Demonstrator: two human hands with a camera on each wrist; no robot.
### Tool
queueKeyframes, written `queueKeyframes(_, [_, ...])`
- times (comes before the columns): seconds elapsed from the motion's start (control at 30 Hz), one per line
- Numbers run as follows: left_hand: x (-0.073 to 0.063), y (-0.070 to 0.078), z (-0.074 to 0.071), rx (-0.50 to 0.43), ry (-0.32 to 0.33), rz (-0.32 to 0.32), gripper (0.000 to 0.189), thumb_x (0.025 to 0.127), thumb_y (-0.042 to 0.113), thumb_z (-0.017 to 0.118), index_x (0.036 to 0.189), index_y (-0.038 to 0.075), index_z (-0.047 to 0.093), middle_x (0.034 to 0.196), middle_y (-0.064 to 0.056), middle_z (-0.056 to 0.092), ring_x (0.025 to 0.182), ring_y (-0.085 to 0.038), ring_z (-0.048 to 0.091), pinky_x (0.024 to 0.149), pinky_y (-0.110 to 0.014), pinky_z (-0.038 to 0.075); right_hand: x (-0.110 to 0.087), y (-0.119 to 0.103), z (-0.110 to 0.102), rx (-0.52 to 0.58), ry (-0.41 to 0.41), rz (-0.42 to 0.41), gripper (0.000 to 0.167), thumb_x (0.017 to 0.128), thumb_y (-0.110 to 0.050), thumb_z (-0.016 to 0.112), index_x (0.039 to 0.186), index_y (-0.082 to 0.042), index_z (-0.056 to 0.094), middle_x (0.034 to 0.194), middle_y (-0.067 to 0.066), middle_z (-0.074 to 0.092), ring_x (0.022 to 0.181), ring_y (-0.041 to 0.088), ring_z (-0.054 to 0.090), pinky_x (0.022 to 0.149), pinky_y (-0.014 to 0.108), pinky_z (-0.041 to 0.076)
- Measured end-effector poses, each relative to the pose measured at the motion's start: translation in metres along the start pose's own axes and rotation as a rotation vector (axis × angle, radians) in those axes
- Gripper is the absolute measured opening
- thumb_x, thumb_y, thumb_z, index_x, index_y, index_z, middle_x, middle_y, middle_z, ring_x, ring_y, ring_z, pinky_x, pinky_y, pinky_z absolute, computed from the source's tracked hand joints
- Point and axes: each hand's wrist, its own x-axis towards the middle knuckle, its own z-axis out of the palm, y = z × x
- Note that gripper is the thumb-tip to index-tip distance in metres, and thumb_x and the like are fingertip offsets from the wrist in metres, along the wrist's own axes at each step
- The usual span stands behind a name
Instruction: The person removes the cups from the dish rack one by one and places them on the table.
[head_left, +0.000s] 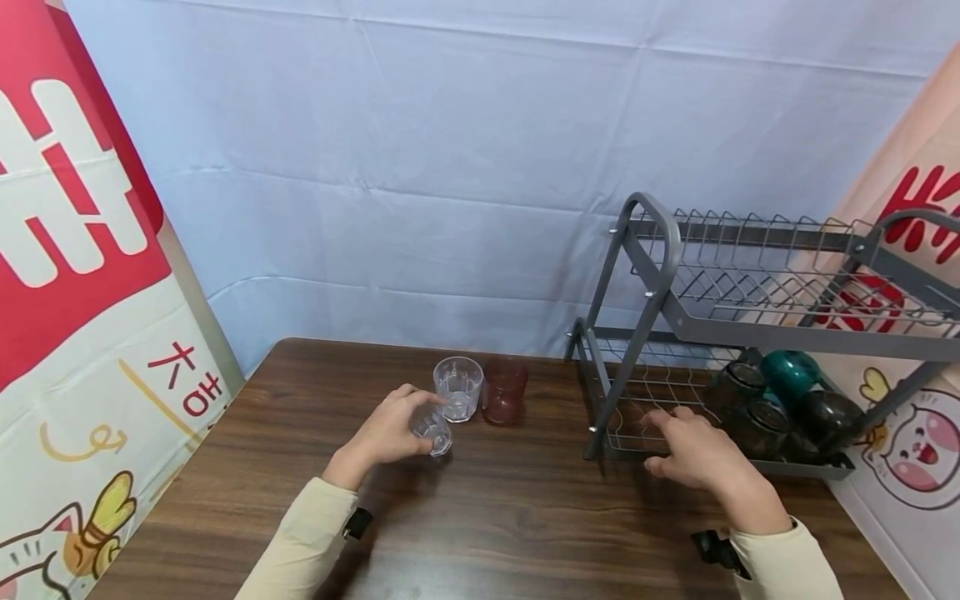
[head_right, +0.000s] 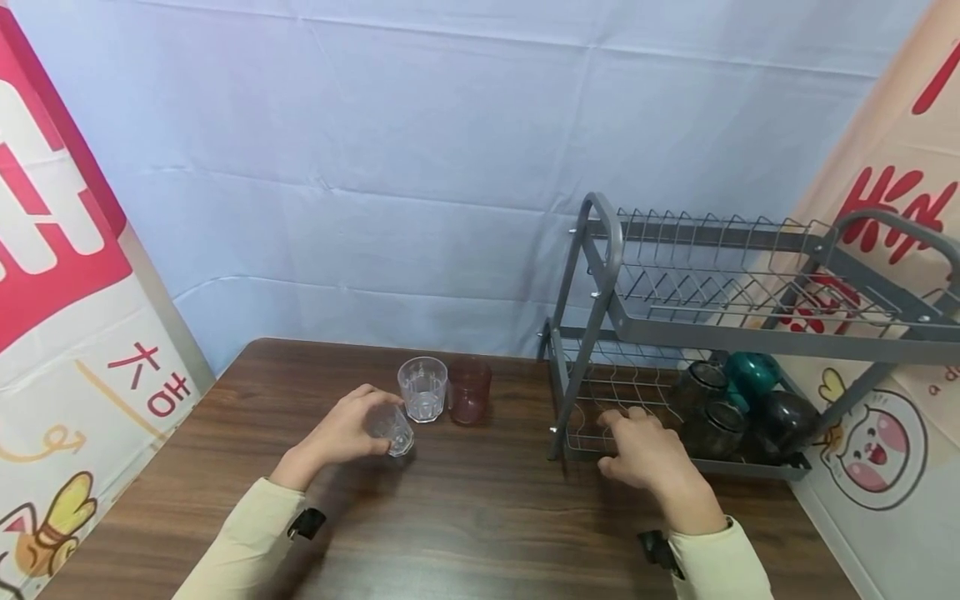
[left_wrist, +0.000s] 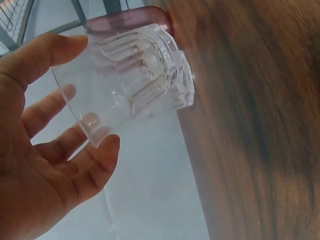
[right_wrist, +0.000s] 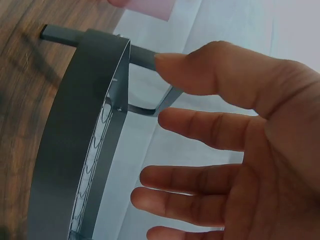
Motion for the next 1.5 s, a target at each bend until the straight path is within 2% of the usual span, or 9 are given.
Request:
queueKeyframes(0.3, [0.004, -0.007, -0.004, 0.074, 0.033, -0.049, 0.054, 0.057, 0.020, 0.081, 0.109, 0.014, 0.065, 0.102, -0.007, 0.055, 0.093, -0.025, 0.051, 0.076, -0.040, 0.044, 0.000, 0.006, -0.005, -0.020, 0.012, 0.016, 0.053, 0.072, -0.023, 0.078, 0.115, 0.000, 0.058, 0.104, 0.024, 0.052, 0.091, 0.045, 0.053, 0.064, 0.058, 0.044])
queueKeyframes(0.5, [0.008, -0.009, -0.009, 0.123, 0.036, -0.110, 0.054, 0.058, 0.018, 0.082, 0.109, 0.014, 0.064, 0.101, -0.006, 0.053, 0.094, -0.028, 0.050, 0.074, -0.041, 0.044, -0.001, 0.014, -0.005, -0.024, 0.035, 0.022, 0.054, 0.073, -0.021, 0.077, 0.116, 0.003, 0.056, 0.104, 0.026, 0.051, 0.087, 0.043, 0.054, 0.063, 0.056, 0.044])
queueKeyframes(0.73, [0.014, -0.015, -0.009, 0.151, 0.060, -0.124, 0.056, 0.057, 0.022, 0.083, 0.109, 0.014, 0.064, 0.101, -0.008, 0.054, 0.092, -0.029, 0.051, 0.072, -0.042, 0.045, -0.003, 0.022, -0.009, -0.020, 0.048, 0.050, 0.055, 0.073, -0.021, 0.077, 0.116, 0.006, 0.054, 0.103, 0.029, 0.049, 0.085, 0.044, 0.053, 0.064, 0.057, 0.043])
queueKeyframes(1.07, [0.024, -0.021, -0.010, 0.139, 0.056, -0.159, 0.057, 0.059, 0.020, 0.084, 0.111, 0.013, 0.064, 0.103, -0.010, 0.054, 0.092, -0.030, 0.050, 0.073, -0.042, 0.046, -0.001, 0.039, -0.019, -0.055, 0.121, 0.100, 0.056, 0.073, -0.021, 0.077, 0.115, 0.008, 0.053, 0.106, 0.037, 0.044, 0.093, 0.053, 0.043, 0.068, 0.064, 0.038])
queueKeyframes(1.27, [0.028, -0.026, -0.007, 0.137, 0.047, -0.185, 0.057, 0.060, 0.020, 0.085, 0.113, 0.013, 0.064, 0.105, -0.012, 0.053, 0.094, -0.031, 0.049, 0.074, -0.043, 0.046, 0.000, 0.053, -0.021, -0.070, 0.137, 0.129, 0.055, 0.074, -0.021, 0.075, 0.115, 0.008, 0.053, 0.109, 0.039, 0.041, 0.093, 0.056, 0.040, 0.070, 0.068, 0.035])
queueKeyframes(1.5, [0.033, -0.032, -0.004, 0.130, 0.089, -0.210, 0.057, 0.061, 0.019, 0.083, 0.114, 0.013, 0.064, 0.108, -0.013, 0.052, 0.097, -0.032, 0.048, 0.074, -0.045, 0.046, -0.001, 0.066, -0.021, -0.064, 0.165, 0.170, 0.054, 0.074, -0.021, 0.074, 0.114, 0.007, 0.053, 0.110, 0.039, 0.038, 0.094, 0.057, 0.035, 0.070, 0.068, 0.033])
